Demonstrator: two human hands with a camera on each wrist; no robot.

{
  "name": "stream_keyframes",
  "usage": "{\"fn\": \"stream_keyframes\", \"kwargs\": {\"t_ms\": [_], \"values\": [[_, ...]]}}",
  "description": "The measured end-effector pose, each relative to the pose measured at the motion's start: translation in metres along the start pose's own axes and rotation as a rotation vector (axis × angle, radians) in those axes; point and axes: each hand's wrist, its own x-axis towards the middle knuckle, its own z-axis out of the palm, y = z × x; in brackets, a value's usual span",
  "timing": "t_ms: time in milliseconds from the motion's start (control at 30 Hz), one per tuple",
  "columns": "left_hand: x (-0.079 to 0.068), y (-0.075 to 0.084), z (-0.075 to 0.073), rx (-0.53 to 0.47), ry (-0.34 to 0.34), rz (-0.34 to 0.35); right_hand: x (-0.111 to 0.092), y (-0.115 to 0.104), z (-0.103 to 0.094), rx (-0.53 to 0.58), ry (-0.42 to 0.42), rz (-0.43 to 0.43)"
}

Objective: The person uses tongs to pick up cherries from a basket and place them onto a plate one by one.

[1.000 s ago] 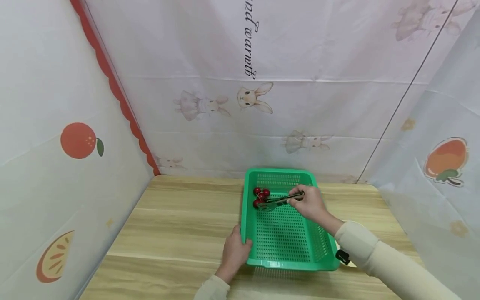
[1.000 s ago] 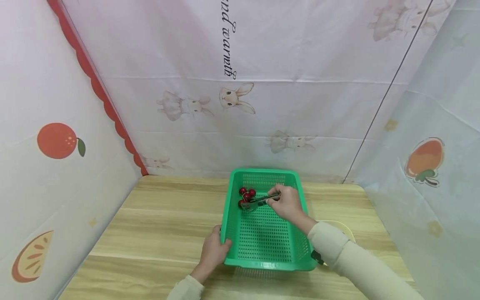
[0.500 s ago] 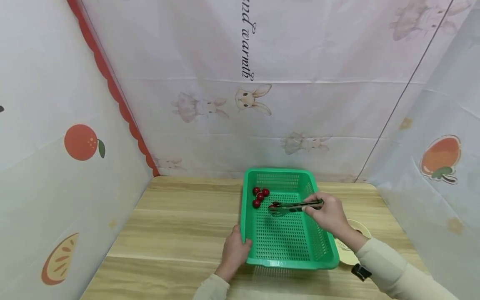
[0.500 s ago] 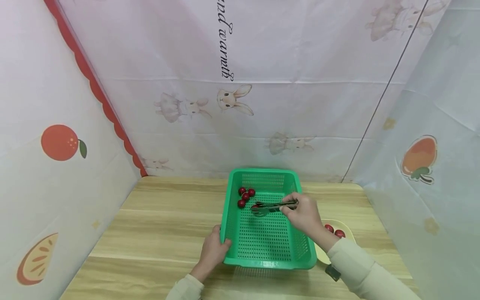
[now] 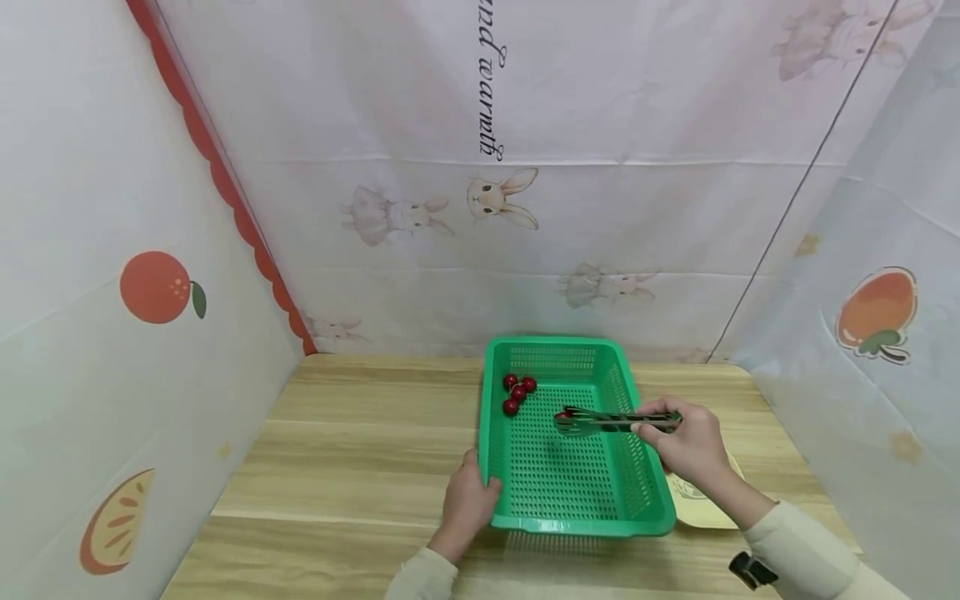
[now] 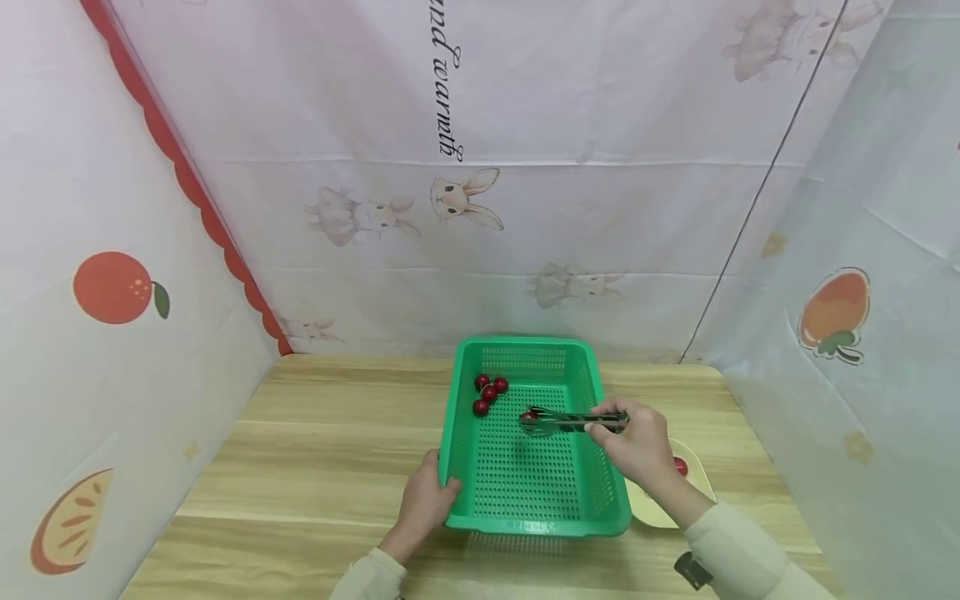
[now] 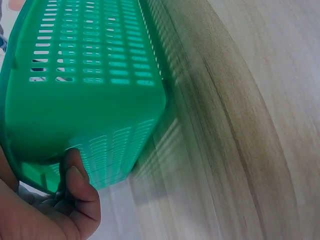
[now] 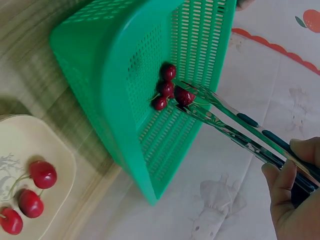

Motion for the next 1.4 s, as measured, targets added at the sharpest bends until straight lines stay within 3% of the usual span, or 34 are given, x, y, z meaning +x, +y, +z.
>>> {"fn": "stream_keyframes", "kwargs": {"t_ms": [267,767,1200,1400], "values": [[-0.001,0.0,0.0,0.001,0.01,-0.002,-0.008,0.007,-0.014,-0.041,0.052,-0.011],[0.0,-0.002,0.001,-0.004,0.007,-0.01,-0.022,0.014,-0.036,-0.017,0.119,0.137],[0.0,-0.001,0.0,-0.002,0.004,-0.01,-0.034,0.018,-0.058,-0.018,0.241,0.15],[0.001,-0.001,0.001,-0.008,0.005,-0.006,-0.038,0.02,-0.068,-0.013,0.279,0.2]]}}
